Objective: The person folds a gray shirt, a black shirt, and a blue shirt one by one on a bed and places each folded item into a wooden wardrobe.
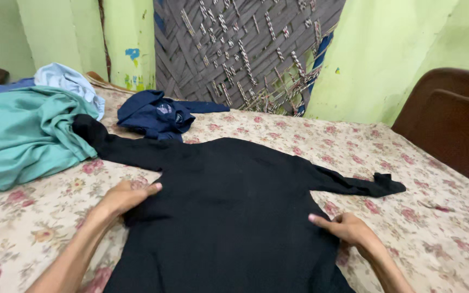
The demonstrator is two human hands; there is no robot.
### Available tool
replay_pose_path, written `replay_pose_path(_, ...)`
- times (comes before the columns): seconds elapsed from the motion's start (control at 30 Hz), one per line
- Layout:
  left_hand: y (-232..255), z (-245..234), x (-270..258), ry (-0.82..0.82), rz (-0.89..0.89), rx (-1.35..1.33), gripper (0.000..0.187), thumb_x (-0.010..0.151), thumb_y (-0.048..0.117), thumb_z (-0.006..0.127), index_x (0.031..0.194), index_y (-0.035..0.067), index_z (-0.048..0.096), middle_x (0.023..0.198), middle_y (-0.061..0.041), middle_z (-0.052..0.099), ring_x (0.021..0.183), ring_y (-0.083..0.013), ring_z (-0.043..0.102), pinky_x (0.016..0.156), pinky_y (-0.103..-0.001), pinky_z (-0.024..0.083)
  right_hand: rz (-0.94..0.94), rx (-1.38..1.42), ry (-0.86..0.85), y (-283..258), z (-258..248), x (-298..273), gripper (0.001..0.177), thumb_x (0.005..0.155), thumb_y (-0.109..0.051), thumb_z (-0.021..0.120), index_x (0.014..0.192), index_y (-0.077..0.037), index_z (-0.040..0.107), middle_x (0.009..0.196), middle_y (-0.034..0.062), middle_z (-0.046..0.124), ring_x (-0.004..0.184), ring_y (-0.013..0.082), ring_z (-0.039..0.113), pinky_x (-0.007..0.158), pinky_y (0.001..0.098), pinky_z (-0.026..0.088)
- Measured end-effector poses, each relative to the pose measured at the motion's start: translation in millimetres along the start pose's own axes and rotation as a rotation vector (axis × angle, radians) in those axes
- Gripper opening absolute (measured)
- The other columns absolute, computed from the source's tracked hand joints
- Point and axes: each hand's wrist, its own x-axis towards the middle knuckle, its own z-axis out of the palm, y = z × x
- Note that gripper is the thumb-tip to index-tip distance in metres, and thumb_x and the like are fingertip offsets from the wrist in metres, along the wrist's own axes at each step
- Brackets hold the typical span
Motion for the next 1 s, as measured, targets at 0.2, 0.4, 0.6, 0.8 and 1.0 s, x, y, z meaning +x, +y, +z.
replay_pose_path(0.2,15.0,0.5,-63.3,-0.071,0.098,-0.02,0.043,0.088,0.029,0.074,0.116,-0.002,0.068,0.105,-0.018,0.075,0.082,-0.0261,0.069,0.067,-0.039,0.054,-0.089,0.405,0.089,15.6,-0.2,-28.0,0.047,0.088,-0.027,0.082,0.127,-0.003,0.072,0.102,0.0161,0.072,0.067,0.0252,0.066,0.052,0.0385,0.06)
replay_pose_path(0.4,24.4,-12.9,-97.7,0.083,0.309,-0.27,0.039,0.094,0.027,0.067,0.104,-0.01,0.072,0.095,-0.018,0.075,0.072,-0.0218,0.068,0.061,-0.034,0.053,-0.18,0.854,0.085,17.4,-28.0,-80.2,0.029,0.096,-0.028,0.067,0.12,-0.012,0.072,0.105,0.0048,0.071,0.081,0.0179,0.064,0.068,0.0351,0.054)
replay_pose_path(0.6,42.7,-35.5,-146.4,0.198,0.446,-0.428,0.038,0.084,0.021,0.081,0.11,0.002,0.061,0.093,-0.011,0.077,0.077,-0.0148,0.072,0.07,-0.028,0.056,-0.185,0.949,0.04,24.2,-61.2,-133.2,0.033,0.093,-0.027,0.073,0.104,0.004,0.074,0.097,0.0146,0.076,0.085,0.0231,0.069,0.076,0.0354,0.055)
replay_pose_path(0.8,61.4,-31.1,-166.9,0.512,0.45,-0.455,0.087,0.07,0.016,0.09,0.137,0.0,0.038,0.104,-0.02,0.067,0.087,-0.0245,0.069,0.075,-0.035,0.059,-0.381,0.988,0.277,23.4,-73.9,-168.5,0.063,0.09,-0.015,0.072,0.145,-0.004,0.043,0.115,0.015,0.071,0.095,0.0175,0.067,0.08,0.0326,0.053)
replay_pose_path(1.0,95.0,-30.8,-104.5,0.695,0.535,-0.601,0.079,0.069,0.019,0.095,0.129,-0.002,0.049,0.11,-0.019,0.067,0.094,-0.0223,0.068,0.08,-0.033,0.057,-0.743,0.984,0.293,-5.2,-75.9,-156.3,0.085,0.088,-0.002,0.067,0.158,-0.02,0.023,0.117,0.0184,0.064,0.092,0.0209,0.065,0.073,0.0358,0.055)
